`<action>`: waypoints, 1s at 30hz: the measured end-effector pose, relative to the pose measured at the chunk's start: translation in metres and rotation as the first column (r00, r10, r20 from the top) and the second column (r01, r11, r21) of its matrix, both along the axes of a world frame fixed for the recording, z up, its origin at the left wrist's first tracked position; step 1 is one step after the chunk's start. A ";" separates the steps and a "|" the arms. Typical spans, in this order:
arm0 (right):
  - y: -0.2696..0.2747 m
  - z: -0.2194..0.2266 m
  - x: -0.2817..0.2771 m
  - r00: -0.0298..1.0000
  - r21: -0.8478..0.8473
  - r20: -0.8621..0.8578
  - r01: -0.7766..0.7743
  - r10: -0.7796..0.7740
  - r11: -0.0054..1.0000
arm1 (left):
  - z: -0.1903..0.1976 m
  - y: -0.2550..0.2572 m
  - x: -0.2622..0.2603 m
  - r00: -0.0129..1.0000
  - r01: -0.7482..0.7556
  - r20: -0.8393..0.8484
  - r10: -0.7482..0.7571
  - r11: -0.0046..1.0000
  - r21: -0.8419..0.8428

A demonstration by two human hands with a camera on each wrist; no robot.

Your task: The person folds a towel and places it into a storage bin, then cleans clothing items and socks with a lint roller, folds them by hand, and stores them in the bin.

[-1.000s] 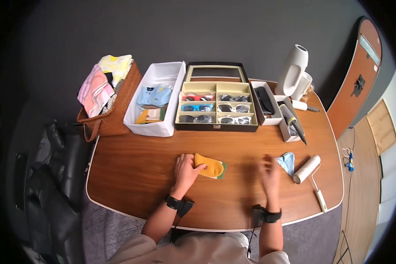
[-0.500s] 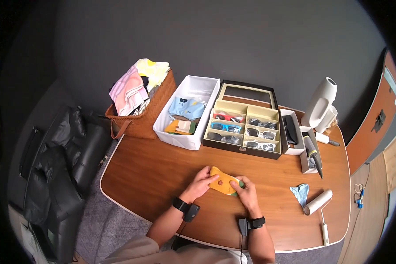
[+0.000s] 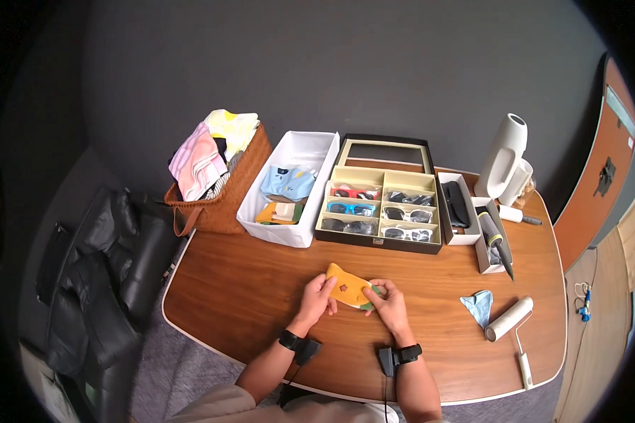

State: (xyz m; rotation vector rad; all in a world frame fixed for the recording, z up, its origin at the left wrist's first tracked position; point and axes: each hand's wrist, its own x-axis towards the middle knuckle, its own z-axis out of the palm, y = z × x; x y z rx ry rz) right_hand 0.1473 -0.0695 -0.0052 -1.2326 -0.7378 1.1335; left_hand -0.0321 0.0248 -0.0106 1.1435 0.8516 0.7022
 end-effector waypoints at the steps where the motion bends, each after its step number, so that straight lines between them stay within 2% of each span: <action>1: 0.002 -0.002 0.001 0.999 0.034 -0.038 -0.002 0.003 0.999 | 0.004 0.005 -0.002 0.998 -0.044 -0.036 0.044 0.999 0.009; 4: 0.004 -0.005 0.003 0.991 0.086 -0.129 0.047 -0.036 0.995 | 0.057 0.021 -0.021 0.995 -0.099 0.036 0.096 0.990 0.102; 8: 0.006 -0.013 0.005 0.993 0.107 -0.116 0.033 -0.021 0.994 | 0.116 0.082 -0.049 0.937 -0.304 0.235 0.258 0.934 0.189; 11: 0.006 -0.013 0.006 0.993 0.123 -0.120 0.033 -0.018 0.992 | 0.132 0.149 -0.065 0.894 -0.371 0.323 0.312 0.918 0.142; 14: 0.004 -0.013 0.007 0.990 0.122 -0.138 0.050 -0.033 0.991 | 0.119 0.202 -0.079 0.903 -0.377 0.246 0.353 0.924 0.057; 16: 0.005 -0.016 0.007 0.993 0.132 -0.112 0.037 -0.022 0.991 | 0.111 0.225 -0.085 0.910 -0.340 0.214 0.355 0.934 -0.107; 21: 0.004 -0.016 0.008 0.994 0.130 -0.106 0.040 -0.027 0.991 | 0.112 0.234 -0.077 0.944 -0.261 0.192 0.269 0.963 -0.067; 23: 0.005 -0.014 0.007 0.995 0.117 -0.099 0.037 -0.025 0.992 | 0.106 0.242 -0.075 0.970 -0.217 -0.095 0.225 0.972 0.089; 24: 0.005 -0.014 0.007 0.994 0.121 -0.107 0.044 -0.031 0.992 | 0.101 0.246 -0.073 0.970 -0.217 -0.096 0.225 0.972 0.089; 25: 0.004 -0.013 0.006 0.992 0.123 -0.117 0.049 -0.035 0.991 | 0.090 0.253 -0.073 0.772 -0.092 -0.538 0.338 0.897 0.432; 26: 0.004 -0.013 0.006 0.992 0.121 -0.118 0.048 -0.034 0.992 | 0.094 0.246 -0.069 0.374 0.197 -0.762 0.528 0.758 0.622; 27: 0.004 -0.012 0.006 0.993 0.115 -0.110 0.044 -0.031 0.992 | 0.088 0.227 -0.061 0.293 0.187 -0.497 0.817 0.460 0.868; 28: 0.005 -0.011 0.006 0.994 0.110 -0.103 0.041 -0.029 0.993 | 0.088 0.229 -0.057 0.293 0.189 -0.496 0.817 0.459 0.868; 30: 0.004 -0.012 0.005 0.992 0.112 -0.119 0.046 -0.032 0.993 | 0.090 0.233 -0.053 0.402 0.217 -0.343 0.849 0.276 0.936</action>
